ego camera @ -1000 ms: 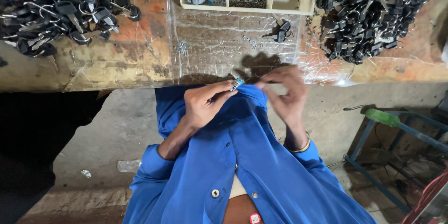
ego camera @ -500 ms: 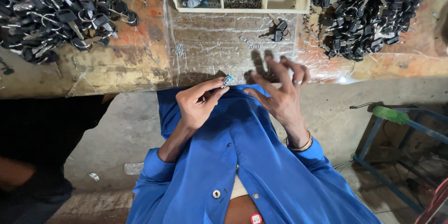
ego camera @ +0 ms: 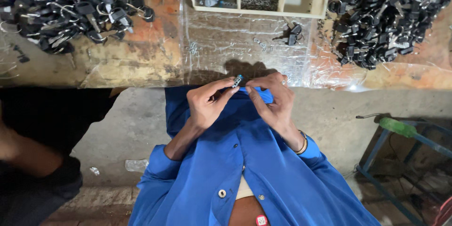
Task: The person sits at a workshop table assembling padlocks. They pick a padlock body, insert a key and cylinder components into it by hand, work the key to seat the parts, and place the finished lock into a compartment box. They then gather loose small metal parts from the table and sort them into the box compartments.
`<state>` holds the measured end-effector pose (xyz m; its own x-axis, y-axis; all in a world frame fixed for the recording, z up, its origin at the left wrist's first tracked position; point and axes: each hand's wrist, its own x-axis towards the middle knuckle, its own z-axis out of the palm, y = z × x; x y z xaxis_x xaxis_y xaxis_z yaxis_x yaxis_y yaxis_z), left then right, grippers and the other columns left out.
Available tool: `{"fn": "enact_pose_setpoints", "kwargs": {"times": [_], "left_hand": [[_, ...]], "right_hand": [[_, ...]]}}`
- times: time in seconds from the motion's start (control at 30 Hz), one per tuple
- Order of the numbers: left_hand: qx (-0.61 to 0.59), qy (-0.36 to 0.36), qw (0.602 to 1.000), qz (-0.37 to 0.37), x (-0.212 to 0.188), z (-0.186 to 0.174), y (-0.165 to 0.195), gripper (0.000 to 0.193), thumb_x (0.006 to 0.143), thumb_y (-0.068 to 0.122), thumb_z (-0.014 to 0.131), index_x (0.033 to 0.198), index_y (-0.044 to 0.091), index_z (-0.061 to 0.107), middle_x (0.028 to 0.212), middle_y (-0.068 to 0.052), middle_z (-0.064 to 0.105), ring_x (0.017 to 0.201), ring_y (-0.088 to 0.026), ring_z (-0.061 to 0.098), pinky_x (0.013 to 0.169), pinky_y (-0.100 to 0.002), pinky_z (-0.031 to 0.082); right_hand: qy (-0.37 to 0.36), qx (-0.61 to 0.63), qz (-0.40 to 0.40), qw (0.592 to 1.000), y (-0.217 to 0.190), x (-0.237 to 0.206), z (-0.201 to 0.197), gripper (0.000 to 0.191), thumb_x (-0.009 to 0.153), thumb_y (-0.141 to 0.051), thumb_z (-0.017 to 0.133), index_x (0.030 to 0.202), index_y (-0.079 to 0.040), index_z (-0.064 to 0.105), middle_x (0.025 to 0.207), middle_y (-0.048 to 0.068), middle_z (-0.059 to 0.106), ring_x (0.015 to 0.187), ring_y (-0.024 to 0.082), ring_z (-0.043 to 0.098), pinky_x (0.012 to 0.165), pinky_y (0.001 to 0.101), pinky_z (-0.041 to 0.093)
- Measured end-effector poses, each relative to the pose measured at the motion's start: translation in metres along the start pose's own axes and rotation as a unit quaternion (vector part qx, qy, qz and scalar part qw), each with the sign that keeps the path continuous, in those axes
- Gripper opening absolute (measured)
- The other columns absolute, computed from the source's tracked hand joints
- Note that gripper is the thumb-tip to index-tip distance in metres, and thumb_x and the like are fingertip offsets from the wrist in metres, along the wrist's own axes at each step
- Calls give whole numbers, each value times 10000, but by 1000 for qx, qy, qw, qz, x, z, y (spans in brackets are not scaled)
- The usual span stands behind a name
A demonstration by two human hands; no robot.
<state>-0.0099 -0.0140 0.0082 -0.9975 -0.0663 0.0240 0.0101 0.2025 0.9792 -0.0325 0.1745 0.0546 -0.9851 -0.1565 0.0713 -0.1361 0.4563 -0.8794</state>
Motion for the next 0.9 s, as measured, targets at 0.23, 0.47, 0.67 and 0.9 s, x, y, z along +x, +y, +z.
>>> {"fn": "enact_pose_setpoints", "kwargs": {"times": [0.23,0.47,0.67,0.9], "left_hand": [[-9,-16,999,28,-2,-1,-3,239,898,-26,793,1125,21,734,1147,-122,769,970,-186,788,766,-277,635],[84,-44,990,104,-2,-6,-7,271,860,-73,766,1113,22,745,1168,-131,770,989,-250,791,792,-310,639],[17,0,997,72,0,-4,-4,221,885,21,842,1086,25,748,1122,-118,772,966,-205,793,781,-294,646],[-21,11,1000,-15,-1,-2,-5,208,869,32,857,1054,16,763,1076,-109,796,645,-69,693,553,-210,531]], "right_hand": [[-27,-23,0,999,-1,5,9,214,882,-25,799,1074,-63,714,1012,29,731,872,182,579,847,328,415],[-19,-193,-92,977,-9,5,11,238,880,-74,836,1063,-95,685,1023,-14,744,864,176,602,887,393,388],[-94,-70,108,987,-4,20,-18,217,944,-235,783,1160,-253,770,1156,-7,635,980,173,645,924,365,512],[-45,-317,-91,943,14,16,-37,474,854,-344,889,1262,-150,750,1443,95,571,1370,385,420,1144,545,265]]}}
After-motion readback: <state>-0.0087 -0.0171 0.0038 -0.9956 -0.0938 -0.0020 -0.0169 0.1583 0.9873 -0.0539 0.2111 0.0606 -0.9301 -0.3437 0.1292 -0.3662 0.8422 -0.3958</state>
